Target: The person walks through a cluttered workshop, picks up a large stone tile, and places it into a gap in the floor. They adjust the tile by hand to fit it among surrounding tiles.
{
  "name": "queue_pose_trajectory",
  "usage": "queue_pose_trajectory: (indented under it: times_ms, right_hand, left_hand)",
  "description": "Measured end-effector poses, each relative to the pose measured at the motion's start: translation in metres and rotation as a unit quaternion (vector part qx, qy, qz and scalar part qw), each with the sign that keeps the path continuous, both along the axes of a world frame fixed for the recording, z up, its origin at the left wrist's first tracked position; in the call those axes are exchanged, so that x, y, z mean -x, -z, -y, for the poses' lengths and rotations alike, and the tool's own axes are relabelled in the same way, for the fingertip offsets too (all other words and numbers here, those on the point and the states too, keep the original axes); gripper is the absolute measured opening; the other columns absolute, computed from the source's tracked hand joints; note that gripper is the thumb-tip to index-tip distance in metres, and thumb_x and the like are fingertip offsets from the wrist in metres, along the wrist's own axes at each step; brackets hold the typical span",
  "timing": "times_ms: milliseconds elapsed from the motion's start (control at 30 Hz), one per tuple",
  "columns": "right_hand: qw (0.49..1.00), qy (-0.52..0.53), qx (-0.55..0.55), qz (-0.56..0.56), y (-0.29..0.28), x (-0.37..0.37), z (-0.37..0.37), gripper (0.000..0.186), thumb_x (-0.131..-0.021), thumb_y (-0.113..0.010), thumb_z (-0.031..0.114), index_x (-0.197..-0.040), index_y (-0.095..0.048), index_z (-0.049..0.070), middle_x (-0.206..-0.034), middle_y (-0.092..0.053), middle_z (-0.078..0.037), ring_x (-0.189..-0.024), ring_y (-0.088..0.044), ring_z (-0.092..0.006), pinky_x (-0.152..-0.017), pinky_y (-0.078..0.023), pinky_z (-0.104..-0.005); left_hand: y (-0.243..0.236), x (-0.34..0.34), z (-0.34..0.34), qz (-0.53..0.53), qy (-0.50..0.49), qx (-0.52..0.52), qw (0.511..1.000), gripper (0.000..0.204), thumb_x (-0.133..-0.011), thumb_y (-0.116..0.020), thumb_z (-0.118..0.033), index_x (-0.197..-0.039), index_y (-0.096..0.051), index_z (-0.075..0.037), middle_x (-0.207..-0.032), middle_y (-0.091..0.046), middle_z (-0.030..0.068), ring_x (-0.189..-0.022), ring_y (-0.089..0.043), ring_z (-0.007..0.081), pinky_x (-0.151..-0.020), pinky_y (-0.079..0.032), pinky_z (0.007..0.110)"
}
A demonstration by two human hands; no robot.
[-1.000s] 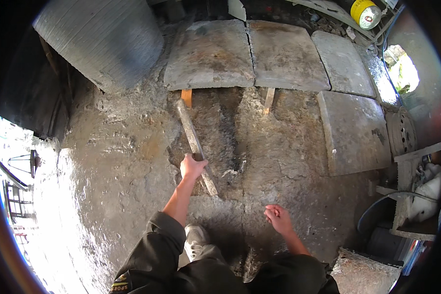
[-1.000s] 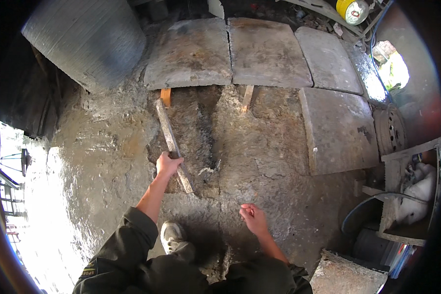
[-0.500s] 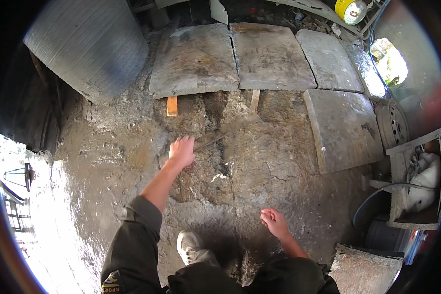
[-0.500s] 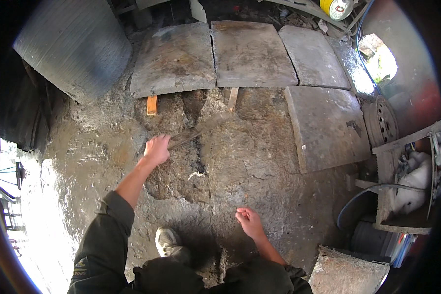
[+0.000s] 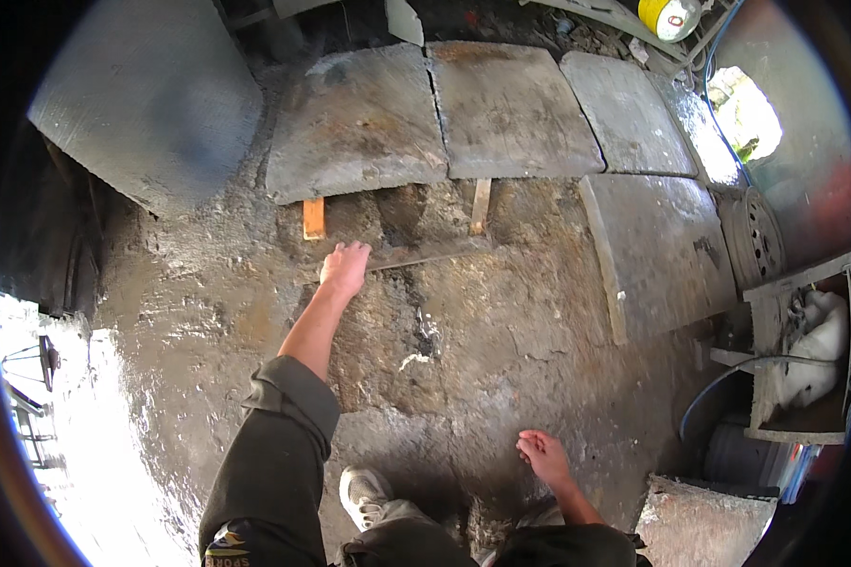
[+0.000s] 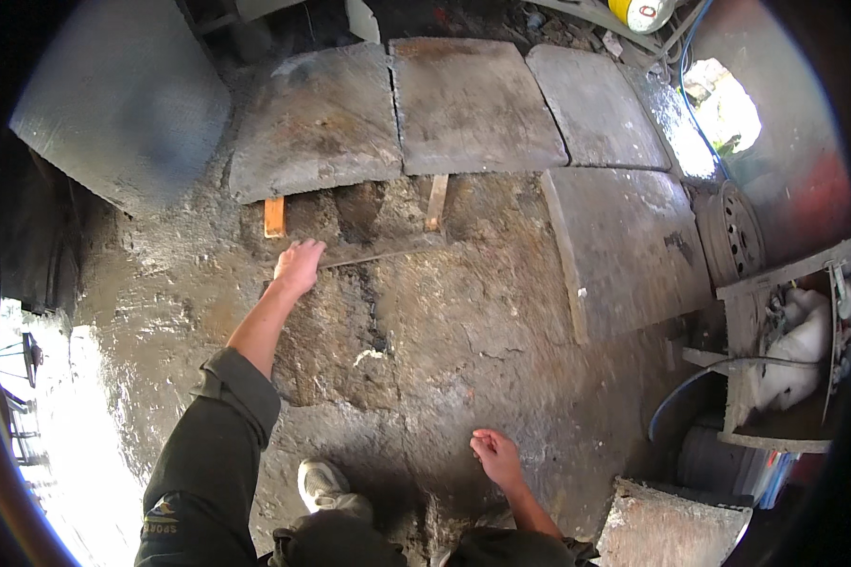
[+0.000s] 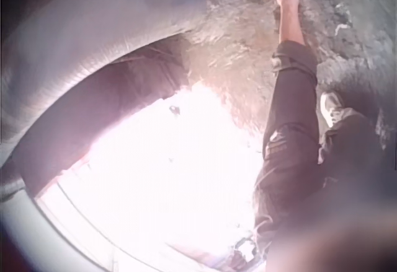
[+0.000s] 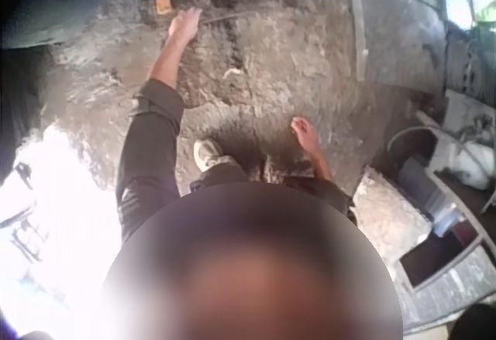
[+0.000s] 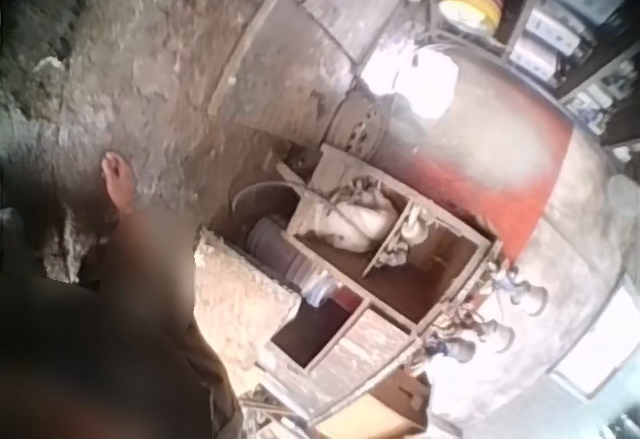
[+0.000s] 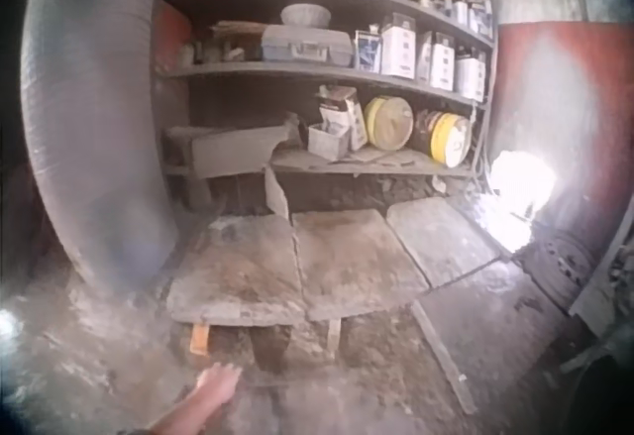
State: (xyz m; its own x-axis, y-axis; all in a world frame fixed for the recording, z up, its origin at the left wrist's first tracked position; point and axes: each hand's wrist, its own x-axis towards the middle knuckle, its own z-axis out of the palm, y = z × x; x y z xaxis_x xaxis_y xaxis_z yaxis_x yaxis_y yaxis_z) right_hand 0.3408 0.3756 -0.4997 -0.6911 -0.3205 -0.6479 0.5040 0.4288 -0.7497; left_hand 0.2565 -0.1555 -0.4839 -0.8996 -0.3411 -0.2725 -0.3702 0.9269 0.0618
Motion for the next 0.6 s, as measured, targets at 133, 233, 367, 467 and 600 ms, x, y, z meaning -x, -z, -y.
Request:
queue_pose_trajectory:
  times_ms: [133, 233, 367, 467, 600]
  right_hand:
    - [1.000, -0.016, 0.014, -0.022, 0.005, 0.000, 0.000, 0.023, -0.091, -0.068, 0.015, -0.106, -0.064, -0.002, -0.077, -0.065, -0.001, -0.065, -0.058, -0.0071, -0.061, -0.048, -0.0235]
    - [0.998, -0.039, -0.028, -0.033, 0.010, 0.000, -0.002, 0.024, -0.091, -0.067, 0.016, -0.107, -0.064, -0.001, -0.076, -0.065, -0.001, -0.066, -0.058, -0.0071, -0.061, -0.047, -0.0235]
    - [0.998, -0.025, 0.025, -0.049, 0.015, -0.003, -0.005, 0.023, -0.091, -0.067, 0.018, -0.105, -0.064, 0.000, -0.072, -0.064, -0.001, -0.064, -0.058, -0.0071, -0.060, -0.046, -0.0237]
    - [0.997, -0.045, 0.000, -0.058, 0.017, -0.006, -0.004, 0.023, -0.091, -0.067, 0.018, -0.105, -0.064, 0.001, -0.072, -0.063, -0.001, -0.065, -0.058, -0.0071, -0.060, -0.047, -0.0238]
    - [0.998, -0.052, 0.011, -0.045, 0.016, -0.004, 0.003, 0.022, -0.091, -0.067, 0.018, -0.105, -0.064, 0.001, -0.071, -0.064, -0.001, -0.063, -0.058, -0.0074, -0.060, -0.047, -0.0241]
  left_hand:
    - [-0.004, -0.002, 0.000, -0.013, 0.006, 0.011, 1.000, 0.037, -0.081, -0.064, -0.003, -0.117, -0.060, -0.011, -0.118, -0.061, 0.0103, -0.116, -0.057, 0.0356, -0.094, -0.052, 0.043]
    - [-0.018, -0.018, -0.012, 0.014, 0.035, -0.025, 0.999, 0.046, -0.078, -0.061, 0.003, -0.122, -0.060, -0.011, -0.116, -0.061, 0.0117, -0.109, -0.060, 0.0330, -0.093, -0.051, 0.044]
    - [-0.030, -0.079, -0.058, 0.061, 0.023, -0.065, 0.996, 0.044, -0.084, -0.058, 0.002, -0.126, -0.058, -0.010, -0.119, -0.060, 0.0098, -0.109, -0.059, 0.0280, -0.092, -0.053, 0.044]
    - [-0.022, -0.116, -0.093, 0.078, 0.039, -0.056, 0.995, 0.050, -0.082, -0.060, 0.003, -0.129, -0.054, -0.013, -0.123, -0.057, 0.0072, -0.113, -0.055, 0.0275, -0.089, -0.054, 0.044]
    - [-0.014, -0.128, -0.105, 0.042, 0.052, -0.056, 0.996, 0.056, -0.078, -0.064, 0.003, -0.130, -0.053, -0.016, -0.123, -0.056, 0.0044, -0.116, -0.054, 0.0277, -0.085, -0.054, 0.045]
